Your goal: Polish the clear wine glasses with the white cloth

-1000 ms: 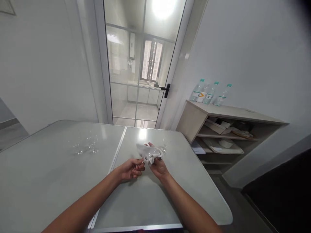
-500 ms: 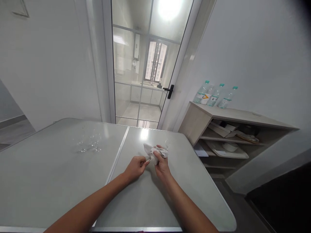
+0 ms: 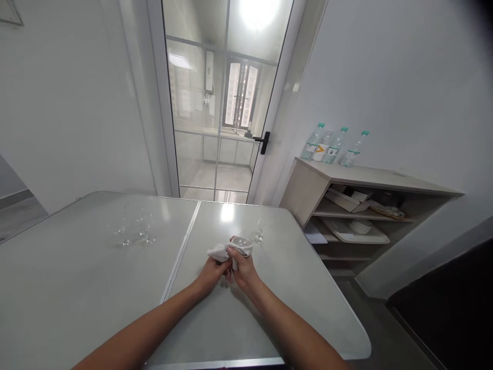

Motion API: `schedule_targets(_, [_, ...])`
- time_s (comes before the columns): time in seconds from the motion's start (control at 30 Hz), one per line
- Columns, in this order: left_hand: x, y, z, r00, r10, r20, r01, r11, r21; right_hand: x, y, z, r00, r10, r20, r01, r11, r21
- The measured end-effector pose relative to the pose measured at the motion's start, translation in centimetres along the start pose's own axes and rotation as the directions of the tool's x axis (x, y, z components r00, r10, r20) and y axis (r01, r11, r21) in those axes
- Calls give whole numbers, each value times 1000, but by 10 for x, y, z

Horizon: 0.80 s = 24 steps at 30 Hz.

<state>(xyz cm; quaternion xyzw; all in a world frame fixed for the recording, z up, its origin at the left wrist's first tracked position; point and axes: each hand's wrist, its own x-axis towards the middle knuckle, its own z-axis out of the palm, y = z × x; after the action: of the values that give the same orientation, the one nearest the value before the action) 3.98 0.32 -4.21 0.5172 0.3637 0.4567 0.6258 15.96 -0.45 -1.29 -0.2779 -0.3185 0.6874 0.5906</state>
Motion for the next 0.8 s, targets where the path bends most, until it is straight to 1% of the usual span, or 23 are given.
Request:
schedule_targets(0.03, [0,-1,2,1000,1,-6,-1,1000,20,1,2,0,999,-27,-45,26,1000,-13])
schedule_targets(0.1, [0,1,3,1000,20,2,-20,999,44,6,1,-3,985,-131,-117,126,991,-46])
schedule_targets(0.17, [1,6,0,996,85,13,-85,992,89,13,-4,-10,952,-246,-182,230,968,-105])
schedule_targets(0.2, [2,8,-3,992,126,-10,-124,986,107,17,-6,-14,937,-278,-213,252,957,-141])
schedule_targets(0.23, [4,10,-7,985,163,-54,-156,981,117,20,-8,-19,931,-284,-231,245,952,-183])
schedule_targets(0.27, [5,12,-11,975,192,-109,-180,977,117,23,-10,-23,935,-266,-233,214,950,-225])
schedule_targets(0.33, [9,15,-20,952,232,-201,-220,972,81,25,-8,-27,961,-197,-194,133,945,-300])
schedule_targets(0.37, [11,15,-23,947,241,-210,-236,970,51,24,-6,-26,976,-158,-153,101,939,-329])
schedule_targets(0.43, [13,16,-27,961,240,-141,-245,969,-22,18,1,-20,997,-66,-32,50,931,-362])
schedule_targets(0.5, [14,16,-28,977,206,-59,-211,973,-89,10,7,-12,996,35,88,-1,931,-364])
schedule_targets(0.53, [14,15,-27,982,184,-40,-188,976,-115,7,9,-8,988,81,129,-30,933,-358])
schedule_targets(0.63, [13,14,-24,985,161,-65,-170,972,-165,1,7,-3,973,151,172,-87,941,-328])
schedule_targets(0.7, [12,14,-22,978,188,-88,-200,967,-159,1,0,-5,962,159,222,-66,924,-376])
schedule_targets(0.73, [11,15,-21,974,208,-96,-220,964,-146,3,-3,-7,955,154,254,-31,901,-432])
schedule_targets(0.8, [10,18,-20,961,252,-114,-265,957,-121,5,-8,-11,949,105,299,91,814,-574])
